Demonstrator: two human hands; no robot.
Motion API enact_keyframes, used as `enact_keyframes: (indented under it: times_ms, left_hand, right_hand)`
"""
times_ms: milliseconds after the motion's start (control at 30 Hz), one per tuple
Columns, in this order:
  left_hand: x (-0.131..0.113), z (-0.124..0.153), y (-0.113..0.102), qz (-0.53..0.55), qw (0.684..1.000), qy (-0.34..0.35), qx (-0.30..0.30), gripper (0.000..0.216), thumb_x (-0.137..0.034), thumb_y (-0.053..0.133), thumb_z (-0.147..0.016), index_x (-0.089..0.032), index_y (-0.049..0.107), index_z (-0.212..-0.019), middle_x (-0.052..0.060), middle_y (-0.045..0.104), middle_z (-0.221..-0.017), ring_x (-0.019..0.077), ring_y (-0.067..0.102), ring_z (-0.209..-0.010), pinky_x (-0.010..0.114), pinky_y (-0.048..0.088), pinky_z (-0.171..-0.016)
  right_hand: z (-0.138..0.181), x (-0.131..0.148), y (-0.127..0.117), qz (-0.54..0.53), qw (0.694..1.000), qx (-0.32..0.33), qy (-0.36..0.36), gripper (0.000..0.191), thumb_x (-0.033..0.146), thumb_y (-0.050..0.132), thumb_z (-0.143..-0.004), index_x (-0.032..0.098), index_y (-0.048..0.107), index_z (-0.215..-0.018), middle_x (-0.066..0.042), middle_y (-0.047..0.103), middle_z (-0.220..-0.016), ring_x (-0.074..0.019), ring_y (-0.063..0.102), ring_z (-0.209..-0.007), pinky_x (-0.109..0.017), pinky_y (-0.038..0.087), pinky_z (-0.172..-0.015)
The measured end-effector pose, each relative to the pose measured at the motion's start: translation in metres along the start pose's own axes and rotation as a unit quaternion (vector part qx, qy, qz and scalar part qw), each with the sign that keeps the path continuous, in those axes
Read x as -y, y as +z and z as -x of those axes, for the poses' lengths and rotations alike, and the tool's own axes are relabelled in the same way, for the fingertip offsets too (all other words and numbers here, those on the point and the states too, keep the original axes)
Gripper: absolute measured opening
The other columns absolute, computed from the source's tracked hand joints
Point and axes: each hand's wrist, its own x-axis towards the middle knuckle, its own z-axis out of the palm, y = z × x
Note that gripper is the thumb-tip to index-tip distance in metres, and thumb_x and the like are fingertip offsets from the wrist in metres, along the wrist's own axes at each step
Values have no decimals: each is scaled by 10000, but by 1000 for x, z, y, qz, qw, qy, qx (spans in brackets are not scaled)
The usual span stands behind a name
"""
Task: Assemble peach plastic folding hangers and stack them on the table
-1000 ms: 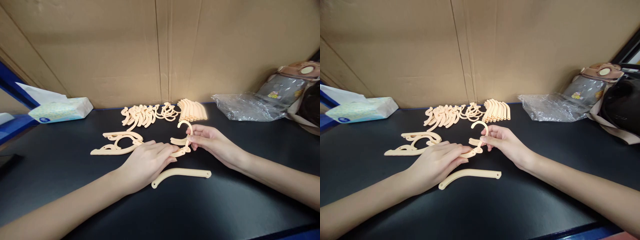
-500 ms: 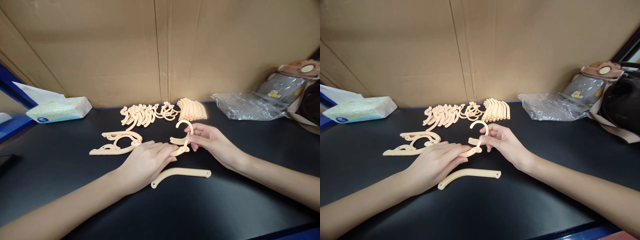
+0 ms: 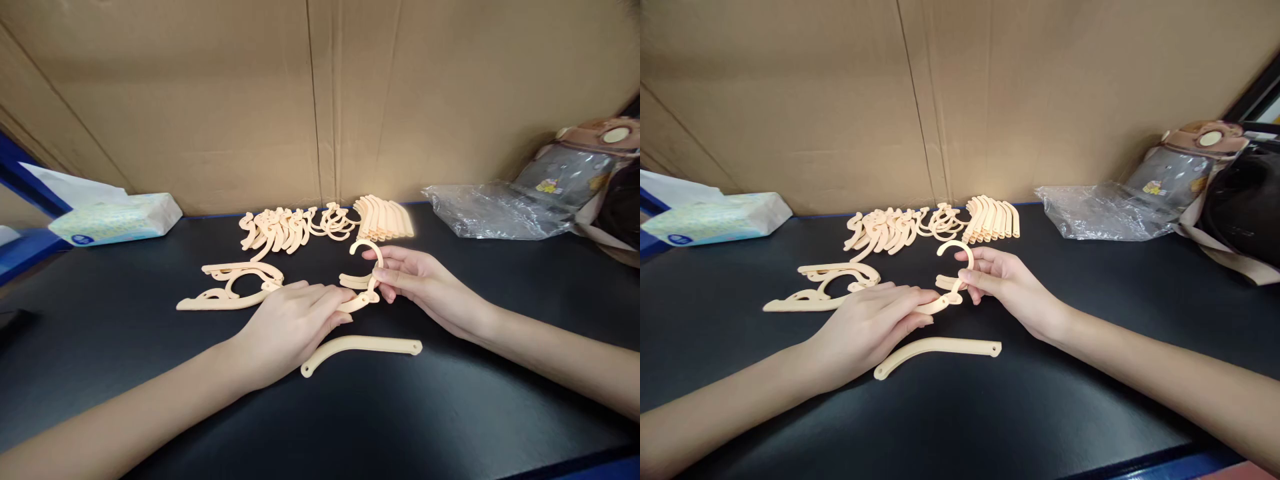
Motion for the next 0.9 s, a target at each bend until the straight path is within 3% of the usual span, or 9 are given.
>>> enact_keyframes:
  times_ms: [300,567,900]
  left_hand:
    - [2,1,0,23,1000,13,-11,160,-213,407,-989,-136,533,-1048,16,662,-790,141,635,-666,254,397,-574]
    - [2,1,1,21,1000,1,-8,156,-217,427,-982,-140,543,-1051,18,673,-801,146,642,-674,251,417,-580]
    - [1,1,2,9,1000,6,-17,166,-217,424,-983,-121,553,-1024,27,676,-781,144,650,-650,249,428,-565]
  right_hand:
    - [0,3,0,-36,998,40,18,368,285,637,-860,174,565,-1203,30,549,-728,-79,446,-612,-269,384,-681]
    - [-1,1,0,-36,999,16,22,340,284,643,-850,159,561,-1156,35,540,-723,-79,460,-609,-273,401,-676]
    - [0,2,3,0,999,-31,-27,334,310,685,-812,152,550,-1073,68,516,-641,-79,471,-585,-268,376,-664]
